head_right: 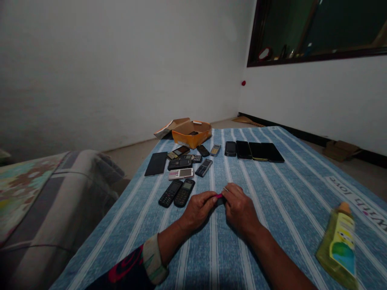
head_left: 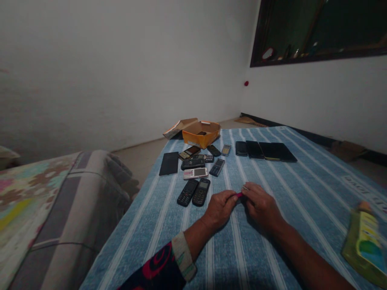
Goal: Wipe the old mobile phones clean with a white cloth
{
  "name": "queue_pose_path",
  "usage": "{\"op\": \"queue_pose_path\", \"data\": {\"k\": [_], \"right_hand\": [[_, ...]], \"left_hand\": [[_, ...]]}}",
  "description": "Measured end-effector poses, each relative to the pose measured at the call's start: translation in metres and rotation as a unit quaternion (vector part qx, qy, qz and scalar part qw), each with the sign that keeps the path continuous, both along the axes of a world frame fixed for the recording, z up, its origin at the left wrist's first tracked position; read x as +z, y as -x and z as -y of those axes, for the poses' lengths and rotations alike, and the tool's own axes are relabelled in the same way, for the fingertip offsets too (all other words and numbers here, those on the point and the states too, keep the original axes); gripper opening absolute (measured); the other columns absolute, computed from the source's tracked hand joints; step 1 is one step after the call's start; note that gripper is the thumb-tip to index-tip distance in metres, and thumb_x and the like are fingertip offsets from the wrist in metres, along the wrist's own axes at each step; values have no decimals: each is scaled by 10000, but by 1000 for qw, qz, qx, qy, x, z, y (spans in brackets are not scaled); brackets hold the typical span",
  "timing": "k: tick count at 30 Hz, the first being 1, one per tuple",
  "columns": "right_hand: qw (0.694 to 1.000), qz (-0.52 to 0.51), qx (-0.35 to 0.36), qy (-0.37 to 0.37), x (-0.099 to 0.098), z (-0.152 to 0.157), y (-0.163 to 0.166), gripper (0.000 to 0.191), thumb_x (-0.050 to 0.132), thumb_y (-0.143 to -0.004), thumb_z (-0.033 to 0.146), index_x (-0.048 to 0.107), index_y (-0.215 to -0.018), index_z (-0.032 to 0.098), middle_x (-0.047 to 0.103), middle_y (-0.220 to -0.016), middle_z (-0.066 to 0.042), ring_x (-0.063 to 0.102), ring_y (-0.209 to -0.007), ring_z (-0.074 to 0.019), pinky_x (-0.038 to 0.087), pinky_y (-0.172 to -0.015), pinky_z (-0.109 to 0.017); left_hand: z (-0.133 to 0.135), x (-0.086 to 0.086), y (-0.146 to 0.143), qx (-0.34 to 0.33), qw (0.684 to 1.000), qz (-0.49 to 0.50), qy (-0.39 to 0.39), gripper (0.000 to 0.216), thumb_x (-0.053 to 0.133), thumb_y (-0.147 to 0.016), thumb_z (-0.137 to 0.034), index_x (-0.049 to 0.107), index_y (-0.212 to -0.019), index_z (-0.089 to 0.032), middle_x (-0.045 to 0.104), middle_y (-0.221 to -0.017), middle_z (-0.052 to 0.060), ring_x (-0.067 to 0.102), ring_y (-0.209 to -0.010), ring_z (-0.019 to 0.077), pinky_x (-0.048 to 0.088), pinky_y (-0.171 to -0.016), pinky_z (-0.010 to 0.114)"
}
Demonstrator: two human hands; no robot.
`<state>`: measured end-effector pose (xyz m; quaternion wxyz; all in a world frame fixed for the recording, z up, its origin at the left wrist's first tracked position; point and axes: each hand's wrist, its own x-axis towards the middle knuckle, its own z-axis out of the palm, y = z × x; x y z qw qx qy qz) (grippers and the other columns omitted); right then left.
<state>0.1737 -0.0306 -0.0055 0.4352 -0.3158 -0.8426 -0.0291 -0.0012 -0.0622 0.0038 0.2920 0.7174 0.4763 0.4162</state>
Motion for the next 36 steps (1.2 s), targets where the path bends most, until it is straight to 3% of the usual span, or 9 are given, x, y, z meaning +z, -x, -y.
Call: {"op": "queue_pose_path", "data": {"k": [6, 15, 30, 36], "right_hand": [[999, -9, -43, -7, -7, -6, -8, 278, 480, -819, 35, 681, -932, 191, 685, -956, -106, 643, -986, -257, 576, -847, -430], [999, -30, 14, 4, -11, 12, 17, 316, 449, -889, 56, 658, -1097, 172, 683, -1055, -133, 638, -1064, -250, 556, -926, -445], [997, -6, -51, -55, -11, -6, -6, 262, 472, -844, 24, 667, -983, 128, 688, -979, -140, 650, -999, -261, 586, -862, -417], [999, -17, -3, -49, -11, 8, 11, 296, 458, -869, 25, 643, -1072, 136, 678, -1043, -144, 642, -1044, -250, 575, -898, -415]], "left_hand": [[-1, -3, 0, 3, 1000, -6, -8, 288, 448, -946, -301, 690, -866, -168, 647, -722, 16, 607, -707, 158, 465, -705, 249], [-2, -4, 1, -10, 1000, 8, -19, 277, 454, -947, -279, 697, -903, -151, 700, -813, 51, 646, -763, 177, 482, -741, 264], [-1, -5, 1, 4, 1000, -7, -6, 301, 448, -944, -293, 710, -931, -145, 659, -740, 28, 611, -707, 162, 464, -708, 252], [0, -6, 1, -5, 1000, 11, -9, 282, 454, -943, -292, 697, -886, -161, 674, -775, 27, 615, -735, 158, 472, -738, 246]]}}
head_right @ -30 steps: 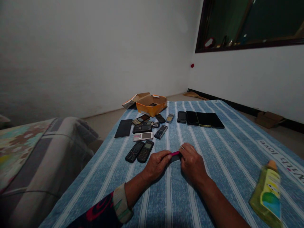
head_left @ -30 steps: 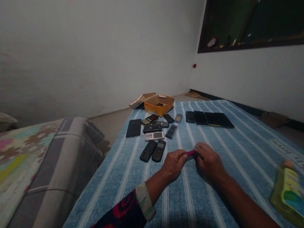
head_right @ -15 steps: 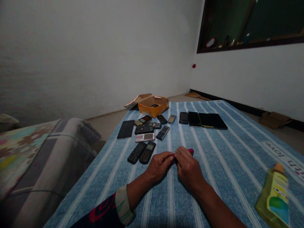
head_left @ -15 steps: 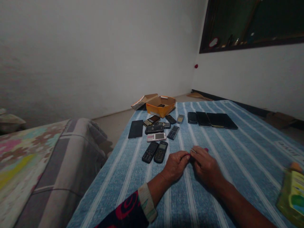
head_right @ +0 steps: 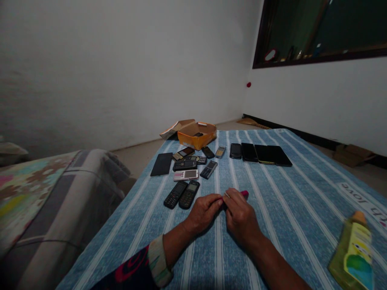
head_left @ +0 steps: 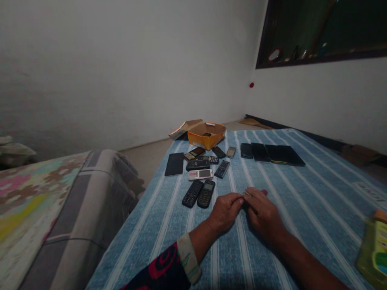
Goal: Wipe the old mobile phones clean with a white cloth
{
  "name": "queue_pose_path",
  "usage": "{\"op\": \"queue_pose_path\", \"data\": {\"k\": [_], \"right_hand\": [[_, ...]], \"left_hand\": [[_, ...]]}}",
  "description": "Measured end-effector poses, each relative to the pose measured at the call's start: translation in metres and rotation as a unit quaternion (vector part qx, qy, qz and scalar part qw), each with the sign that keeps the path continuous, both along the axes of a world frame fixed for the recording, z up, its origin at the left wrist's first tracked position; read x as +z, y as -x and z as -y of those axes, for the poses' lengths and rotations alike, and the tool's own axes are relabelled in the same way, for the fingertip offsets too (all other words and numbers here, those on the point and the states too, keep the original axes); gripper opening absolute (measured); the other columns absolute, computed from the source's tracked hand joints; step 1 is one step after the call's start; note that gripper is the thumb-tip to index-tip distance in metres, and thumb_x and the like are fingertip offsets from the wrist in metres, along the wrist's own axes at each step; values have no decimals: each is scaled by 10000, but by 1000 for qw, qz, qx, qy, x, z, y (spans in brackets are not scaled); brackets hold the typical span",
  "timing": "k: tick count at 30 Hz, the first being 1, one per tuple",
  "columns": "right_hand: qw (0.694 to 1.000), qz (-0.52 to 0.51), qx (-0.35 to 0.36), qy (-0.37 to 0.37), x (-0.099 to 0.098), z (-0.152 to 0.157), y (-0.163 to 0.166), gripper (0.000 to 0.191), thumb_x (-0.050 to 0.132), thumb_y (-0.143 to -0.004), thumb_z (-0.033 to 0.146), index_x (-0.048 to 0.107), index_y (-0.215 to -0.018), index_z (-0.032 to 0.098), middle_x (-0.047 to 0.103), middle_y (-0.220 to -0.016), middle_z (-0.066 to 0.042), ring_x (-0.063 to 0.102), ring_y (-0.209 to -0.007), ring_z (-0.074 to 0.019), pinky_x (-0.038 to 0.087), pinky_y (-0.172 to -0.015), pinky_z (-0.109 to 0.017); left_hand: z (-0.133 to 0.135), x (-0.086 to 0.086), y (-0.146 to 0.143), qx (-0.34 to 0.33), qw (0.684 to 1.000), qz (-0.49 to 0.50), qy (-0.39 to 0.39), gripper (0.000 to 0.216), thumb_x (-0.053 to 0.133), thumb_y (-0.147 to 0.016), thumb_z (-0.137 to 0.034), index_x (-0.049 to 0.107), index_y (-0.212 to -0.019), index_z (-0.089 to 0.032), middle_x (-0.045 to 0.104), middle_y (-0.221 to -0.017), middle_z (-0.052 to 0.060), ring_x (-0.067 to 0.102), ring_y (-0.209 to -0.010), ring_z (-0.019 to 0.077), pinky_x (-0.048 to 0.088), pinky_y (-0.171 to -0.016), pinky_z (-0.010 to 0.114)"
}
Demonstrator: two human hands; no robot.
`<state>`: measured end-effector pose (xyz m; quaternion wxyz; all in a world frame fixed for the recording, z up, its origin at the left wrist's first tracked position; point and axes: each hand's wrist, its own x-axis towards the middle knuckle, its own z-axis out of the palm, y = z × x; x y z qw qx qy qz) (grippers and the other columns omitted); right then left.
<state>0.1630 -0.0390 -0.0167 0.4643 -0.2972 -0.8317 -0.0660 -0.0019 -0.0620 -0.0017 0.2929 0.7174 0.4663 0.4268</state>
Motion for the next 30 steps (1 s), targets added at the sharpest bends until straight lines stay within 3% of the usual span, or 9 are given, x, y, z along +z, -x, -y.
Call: {"op": "queue_pose_path", "data": {"k": [6, 21, 30], "right_hand": [[1000, 4, -2, 9, 0, 1, 1, 292, 461, -874, 32, 647, -1070, 143, 685, -1045, -137, 645, -1043, -247, 573, -903, -417], [998, 2, -63, 17, -1, -16, -19, 303, 454, -799, 28, 670, -961, 165, 692, -965, -110, 661, -964, -240, 587, -840, -404], [1000, 14, -7, 11, 6, -1, -1, 270, 456, -851, 27, 638, -990, 171, 682, -961, -106, 651, -970, -225, 568, -857, -374]], "left_hand": [[0, 0, 0, -3, 1000, 9, 0, 285, 457, -948, -293, 704, -915, -155, 694, -817, 43, 634, -771, 167, 478, -755, 252], [1, 1, 1, 13, 1000, -22, 10, 294, 451, -940, -302, 701, -869, -165, 628, -695, 9, 583, -685, 153, 451, -676, 241], [0, 1, -1, 4, 1000, -11, -3, 285, 460, -950, -288, 709, -903, -158, 699, -802, 45, 638, -760, 165, 472, -744, 248]]}}
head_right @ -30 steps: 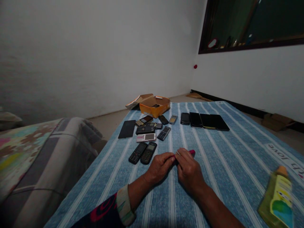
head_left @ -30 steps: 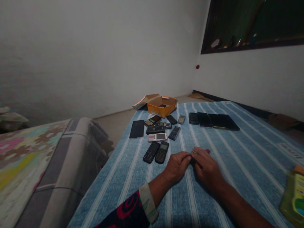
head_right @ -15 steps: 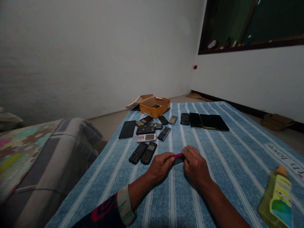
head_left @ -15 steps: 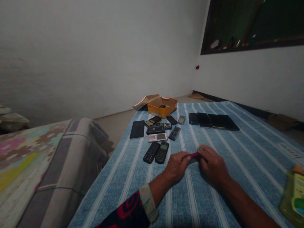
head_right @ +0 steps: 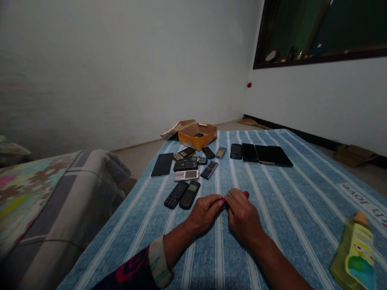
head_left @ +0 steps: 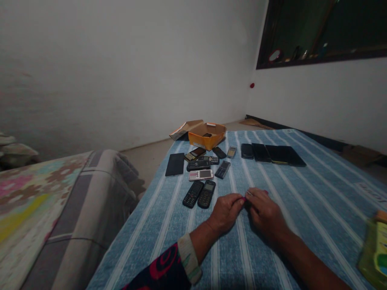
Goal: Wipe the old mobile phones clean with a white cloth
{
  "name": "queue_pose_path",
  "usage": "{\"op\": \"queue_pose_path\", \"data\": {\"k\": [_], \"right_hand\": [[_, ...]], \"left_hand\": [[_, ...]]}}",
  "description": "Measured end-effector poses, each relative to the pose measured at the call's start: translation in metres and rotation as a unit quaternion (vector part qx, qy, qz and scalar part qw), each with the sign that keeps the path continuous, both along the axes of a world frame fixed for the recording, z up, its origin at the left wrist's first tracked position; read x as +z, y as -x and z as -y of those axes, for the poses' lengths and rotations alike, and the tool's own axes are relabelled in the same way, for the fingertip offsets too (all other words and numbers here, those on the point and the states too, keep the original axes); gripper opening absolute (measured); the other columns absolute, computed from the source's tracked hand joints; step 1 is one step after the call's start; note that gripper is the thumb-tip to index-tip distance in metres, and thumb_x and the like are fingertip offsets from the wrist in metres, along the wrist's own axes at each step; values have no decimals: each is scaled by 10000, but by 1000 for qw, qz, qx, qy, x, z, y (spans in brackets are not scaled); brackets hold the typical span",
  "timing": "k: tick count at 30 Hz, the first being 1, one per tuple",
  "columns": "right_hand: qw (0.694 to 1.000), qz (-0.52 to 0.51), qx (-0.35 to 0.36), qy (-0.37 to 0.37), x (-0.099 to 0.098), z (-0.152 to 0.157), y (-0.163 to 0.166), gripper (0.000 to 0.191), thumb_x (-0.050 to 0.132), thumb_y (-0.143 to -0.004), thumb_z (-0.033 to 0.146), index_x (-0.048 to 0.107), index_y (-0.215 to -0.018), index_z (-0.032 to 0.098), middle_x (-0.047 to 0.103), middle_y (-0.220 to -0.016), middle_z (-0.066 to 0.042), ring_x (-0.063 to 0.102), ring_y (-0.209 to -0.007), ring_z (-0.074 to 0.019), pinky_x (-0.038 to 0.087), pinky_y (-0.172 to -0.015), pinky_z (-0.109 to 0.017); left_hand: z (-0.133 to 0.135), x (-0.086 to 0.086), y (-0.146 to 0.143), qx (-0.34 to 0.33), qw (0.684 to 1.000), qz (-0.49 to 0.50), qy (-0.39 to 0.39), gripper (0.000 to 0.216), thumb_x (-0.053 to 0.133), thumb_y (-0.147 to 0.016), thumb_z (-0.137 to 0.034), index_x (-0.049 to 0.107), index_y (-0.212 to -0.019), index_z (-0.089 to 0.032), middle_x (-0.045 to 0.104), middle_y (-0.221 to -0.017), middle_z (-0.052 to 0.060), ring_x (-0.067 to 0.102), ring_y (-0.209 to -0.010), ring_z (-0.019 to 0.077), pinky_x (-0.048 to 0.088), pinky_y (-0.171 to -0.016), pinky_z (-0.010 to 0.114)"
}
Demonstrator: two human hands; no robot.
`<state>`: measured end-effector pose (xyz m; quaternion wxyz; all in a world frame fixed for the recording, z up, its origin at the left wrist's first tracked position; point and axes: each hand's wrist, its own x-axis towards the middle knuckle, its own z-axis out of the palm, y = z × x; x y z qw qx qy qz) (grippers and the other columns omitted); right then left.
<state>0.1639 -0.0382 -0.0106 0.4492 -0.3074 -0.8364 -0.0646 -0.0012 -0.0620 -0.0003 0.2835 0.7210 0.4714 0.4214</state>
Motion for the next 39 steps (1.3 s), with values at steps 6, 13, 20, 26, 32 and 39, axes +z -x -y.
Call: {"op": "queue_pose_path", "data": {"k": [6, 13, 20, 26, 32, 39], "right_hand": [[1000, -3, -11, 23, -1, -7, -10, 294, 465, -817, 36, 671, -966, 183, 694, -960, -98, 655, -944, -226, 574, -831, -372], [997, -2, -62, 40, -3, -18, -25, 301, 470, -775, 39, 698, -908, 182, 701, -925, -91, 664, -890, -233, 583, -796, -378], [995, 1, -88, 44, -5, -23, -34, 282, 473, -772, 72, 702, -893, 181, 705, -912, -93, 663, -870, -239, 580, -780, -386], [997, 4, -66, 30, -5, -17, -27, 271, 469, -796, 51, 672, -924, 178, 675, -910, -94, 642, -887, -235, 571, -781, -377], [999, 2, 14, 31, 1, 2, -2, 273, 454, -854, 42, 642, -992, 184, 664, -958, -100, 635, -941, -225, 558, -824, -372], [1000, 3, -5, 29, 0, -3, -9, 295, 459, -834, 49, 659, -995, 193, 678, -944, -95, 642, -932, -232, 562, -813, -374]], "left_hand": [[-1, -3, 1, -6, 1000, 1, 2, 285, 458, -945, -288, 711, -926, -159, 685, -778, 34, 624, -742, 162, 463, -722, 246], [2, 3, 1, 2, 1000, -12, 13, 297, 445, -941, -297, 695, -855, -162, 617, -695, 9, 578, -688, 156, 437, -670, 245], [2, 3, 1, -5, 1000, -12, 22, 303, 434, -940, -305, 672, -811, -167, 579, -673, -1, 548, -660, 144, 417, -641, 233], [2, 0, 0, 10, 999, -14, 27, 274, 461, -933, -287, 700, -878, -166, 616, -689, 3, 563, -671, 147, 441, -661, 233], [3, 1, -1, -5, 1000, 4, 13, 284, 459, -945, -294, 701, -886, -159, 678, -771, 35, 608, -737, 163, 470, -726, 251], [2, 0, 0, 0, 1000, 4, 18, 286, 464, -940, -310, 710, -925, -166, 683, -775, 31, 607, -723, 161, 468, -716, 251]]}}
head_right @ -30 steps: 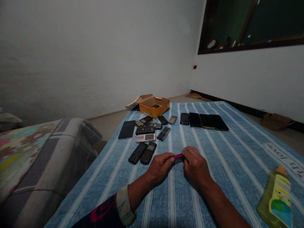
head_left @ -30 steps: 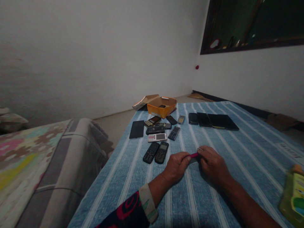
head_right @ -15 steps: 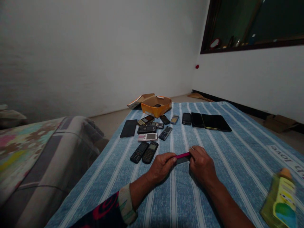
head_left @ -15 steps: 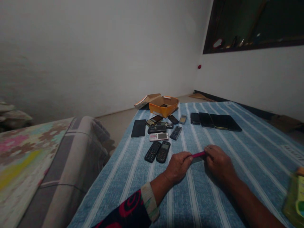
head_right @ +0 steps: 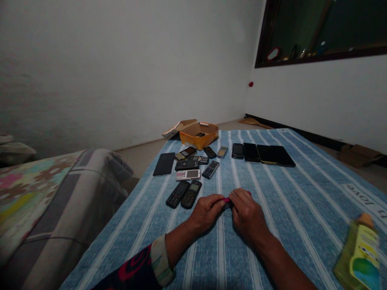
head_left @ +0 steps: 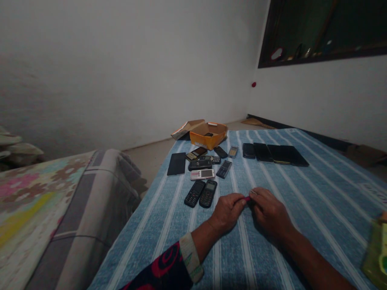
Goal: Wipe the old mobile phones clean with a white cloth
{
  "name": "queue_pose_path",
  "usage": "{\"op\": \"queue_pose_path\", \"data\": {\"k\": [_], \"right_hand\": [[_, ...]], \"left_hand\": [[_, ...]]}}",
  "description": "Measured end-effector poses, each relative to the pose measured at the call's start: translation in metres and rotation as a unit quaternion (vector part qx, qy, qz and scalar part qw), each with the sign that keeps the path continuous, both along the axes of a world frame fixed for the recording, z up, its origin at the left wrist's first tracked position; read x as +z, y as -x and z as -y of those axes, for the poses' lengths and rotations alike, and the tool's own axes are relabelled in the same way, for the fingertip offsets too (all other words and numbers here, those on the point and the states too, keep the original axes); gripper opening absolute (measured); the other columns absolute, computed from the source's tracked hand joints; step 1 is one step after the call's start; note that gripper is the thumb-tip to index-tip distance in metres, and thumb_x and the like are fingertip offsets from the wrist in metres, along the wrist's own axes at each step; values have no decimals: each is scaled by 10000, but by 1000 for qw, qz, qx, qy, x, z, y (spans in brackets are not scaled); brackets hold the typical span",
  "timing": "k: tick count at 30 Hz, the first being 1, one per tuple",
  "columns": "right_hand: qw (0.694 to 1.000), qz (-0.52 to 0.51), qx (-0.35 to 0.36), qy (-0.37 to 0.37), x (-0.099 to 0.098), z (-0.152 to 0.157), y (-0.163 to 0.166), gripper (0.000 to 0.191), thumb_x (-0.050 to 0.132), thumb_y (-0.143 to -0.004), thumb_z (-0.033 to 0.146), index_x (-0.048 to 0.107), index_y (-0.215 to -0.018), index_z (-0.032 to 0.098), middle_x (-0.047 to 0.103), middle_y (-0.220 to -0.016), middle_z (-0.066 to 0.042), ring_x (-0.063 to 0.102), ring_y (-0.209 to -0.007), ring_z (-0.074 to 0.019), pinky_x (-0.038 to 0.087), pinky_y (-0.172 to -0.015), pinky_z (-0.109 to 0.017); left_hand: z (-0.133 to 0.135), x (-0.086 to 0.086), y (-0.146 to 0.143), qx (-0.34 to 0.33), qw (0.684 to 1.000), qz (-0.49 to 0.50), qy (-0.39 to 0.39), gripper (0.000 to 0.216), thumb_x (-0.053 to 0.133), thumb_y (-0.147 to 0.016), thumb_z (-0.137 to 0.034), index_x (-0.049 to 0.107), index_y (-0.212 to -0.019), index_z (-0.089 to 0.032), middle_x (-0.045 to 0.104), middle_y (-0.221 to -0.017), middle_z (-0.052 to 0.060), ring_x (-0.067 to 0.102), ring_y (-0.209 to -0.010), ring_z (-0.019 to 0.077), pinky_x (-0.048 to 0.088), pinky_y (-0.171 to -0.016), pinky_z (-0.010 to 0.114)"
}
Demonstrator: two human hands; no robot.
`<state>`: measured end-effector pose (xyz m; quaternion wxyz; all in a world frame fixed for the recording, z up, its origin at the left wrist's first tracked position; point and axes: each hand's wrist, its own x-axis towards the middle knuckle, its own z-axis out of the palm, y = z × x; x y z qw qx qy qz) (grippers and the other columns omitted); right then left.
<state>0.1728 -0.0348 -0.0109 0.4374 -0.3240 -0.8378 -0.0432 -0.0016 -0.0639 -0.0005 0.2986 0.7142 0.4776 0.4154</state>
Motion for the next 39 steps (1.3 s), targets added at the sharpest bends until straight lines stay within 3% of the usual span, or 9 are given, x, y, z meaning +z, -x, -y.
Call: {"op": "queue_pose_path", "data": {"k": [14, 26, 39], "right_hand": [[997, -5, -83, 0, -6, -17, -22, 291, 465, -774, 70, 684, -923, 192, 693, -905, -88, 655, -880, -243, 573, -774, -385], [999, 6, 33, -5, 3, 10, 14, 285, 436, -874, 49, 625, -1044, 178, 646, -960, -103, 620, -965, -235, 549, -839, -382], [999, 2, -45, 15, -5, -10, -13, 305, 476, -787, 60, 668, -984, 192, 681, -944, -88, 636, -923, -243, 558, -814, -381]], "left_hand": [[-1, -2, 1, 3, 1000, -19, 4, 297, 452, -942, -318, 701, -879, -169, 618, -702, 6, 563, -677, 146, 440, -661, 236], [0, -1, 0, -9, 1000, 13, -6, 274, 470, -941, -278, 713, -952, -152, 715, -851, 52, 650, -798, 178, 491, -775, 265], [0, 0, 0, 10, 1000, -13, 12, 284, 472, -938, -298, 720, -948, -161, 672, -762, 21, 605, -718, 156, 470, -722, 247]]}}
